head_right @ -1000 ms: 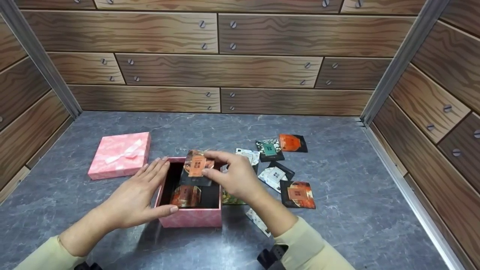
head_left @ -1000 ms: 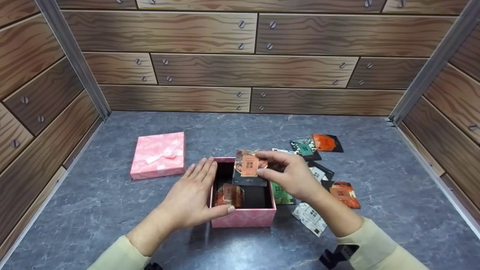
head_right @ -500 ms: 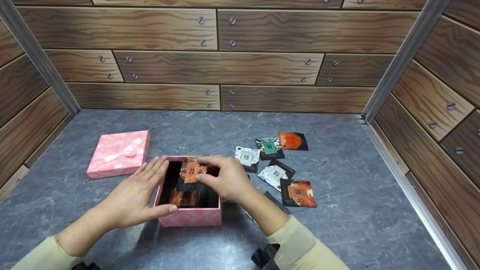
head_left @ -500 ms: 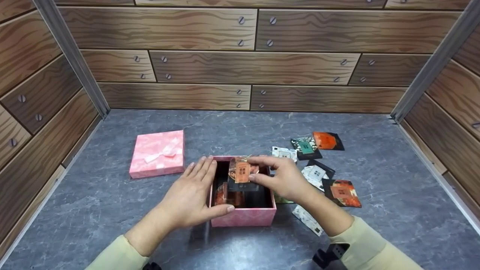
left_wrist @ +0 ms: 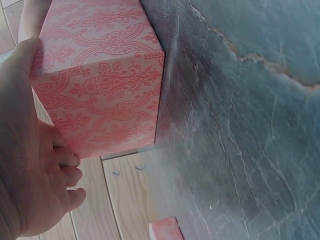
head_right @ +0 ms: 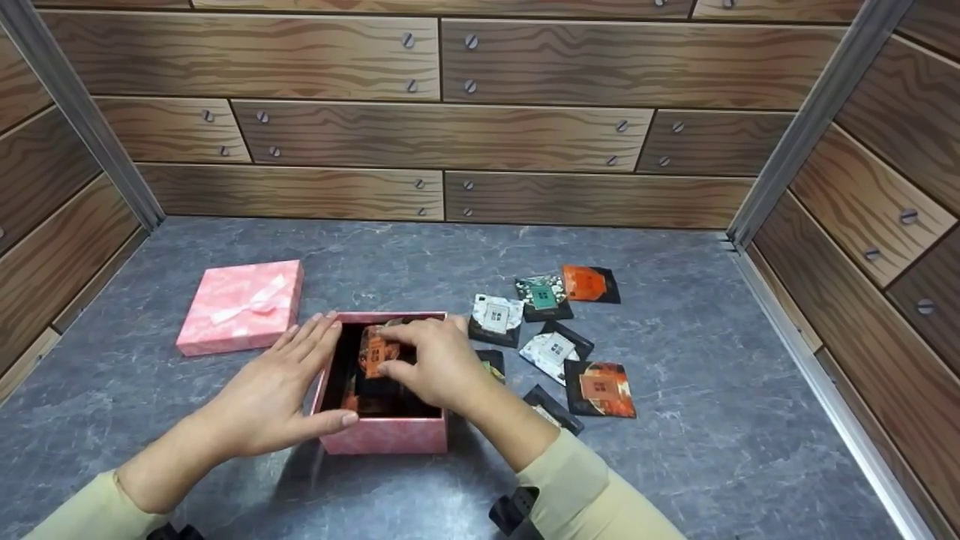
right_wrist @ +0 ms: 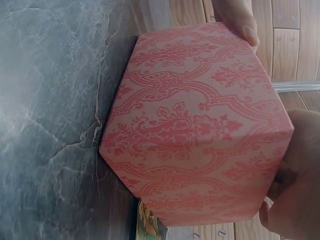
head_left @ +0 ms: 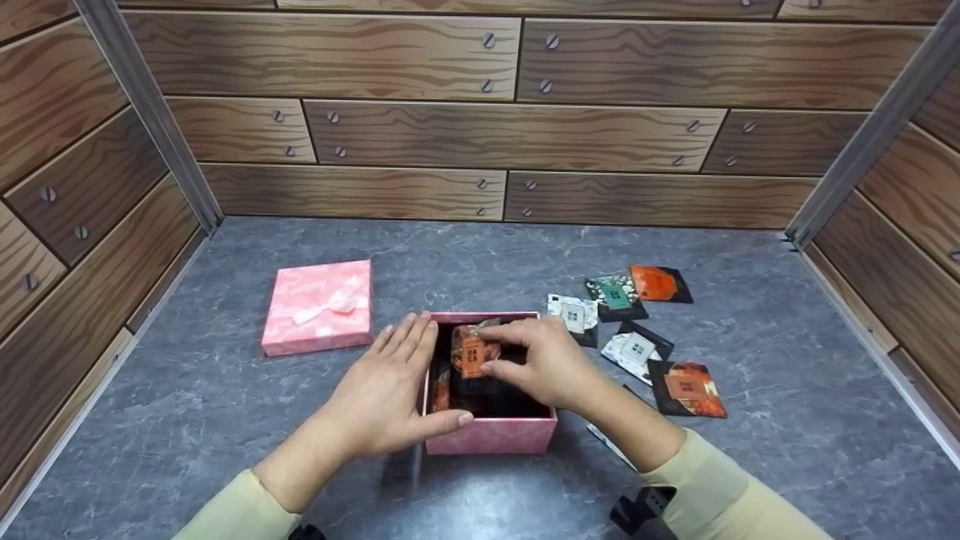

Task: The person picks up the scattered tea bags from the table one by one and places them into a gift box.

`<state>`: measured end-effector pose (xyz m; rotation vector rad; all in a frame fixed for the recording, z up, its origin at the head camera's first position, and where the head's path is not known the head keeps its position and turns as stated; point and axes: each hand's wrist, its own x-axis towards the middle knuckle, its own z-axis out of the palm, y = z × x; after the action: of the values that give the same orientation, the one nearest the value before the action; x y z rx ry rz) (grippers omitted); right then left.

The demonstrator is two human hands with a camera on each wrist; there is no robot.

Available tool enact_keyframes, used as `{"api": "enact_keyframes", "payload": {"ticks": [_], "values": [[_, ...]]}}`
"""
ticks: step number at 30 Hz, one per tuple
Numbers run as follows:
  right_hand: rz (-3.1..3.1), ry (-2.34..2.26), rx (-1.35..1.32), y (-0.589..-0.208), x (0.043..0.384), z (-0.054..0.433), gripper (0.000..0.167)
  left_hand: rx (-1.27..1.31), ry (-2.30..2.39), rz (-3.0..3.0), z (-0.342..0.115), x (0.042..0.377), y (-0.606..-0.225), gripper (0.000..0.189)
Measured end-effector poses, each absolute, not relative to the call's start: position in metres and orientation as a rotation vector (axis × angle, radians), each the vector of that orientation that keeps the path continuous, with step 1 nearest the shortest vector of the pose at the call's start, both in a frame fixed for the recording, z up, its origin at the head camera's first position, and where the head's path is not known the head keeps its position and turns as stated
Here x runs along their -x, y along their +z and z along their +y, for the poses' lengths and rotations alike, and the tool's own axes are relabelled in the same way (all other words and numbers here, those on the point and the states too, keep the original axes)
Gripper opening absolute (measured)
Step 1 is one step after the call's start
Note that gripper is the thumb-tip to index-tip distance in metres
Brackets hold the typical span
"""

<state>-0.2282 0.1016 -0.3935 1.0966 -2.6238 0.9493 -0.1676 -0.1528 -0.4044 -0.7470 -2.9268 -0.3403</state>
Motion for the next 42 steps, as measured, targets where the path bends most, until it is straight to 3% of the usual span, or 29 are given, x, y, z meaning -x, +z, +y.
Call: {"api": "enact_keyframes", "payload": {"ticks": [18, 42], "values": [[-2.719, 0.624, -1.289, -0.392, 0.237, 0.092, 0.046, 0.757, -0.32, -2.9, -0.153, 0.168, -0.405, 0.124], [-2.871, 0.165, -1.163, -0.394, 0.231, 0.08, 0.059, 0.77, -0.324, -2.89, -0.153, 0.168, -0.405, 0.123]]}}
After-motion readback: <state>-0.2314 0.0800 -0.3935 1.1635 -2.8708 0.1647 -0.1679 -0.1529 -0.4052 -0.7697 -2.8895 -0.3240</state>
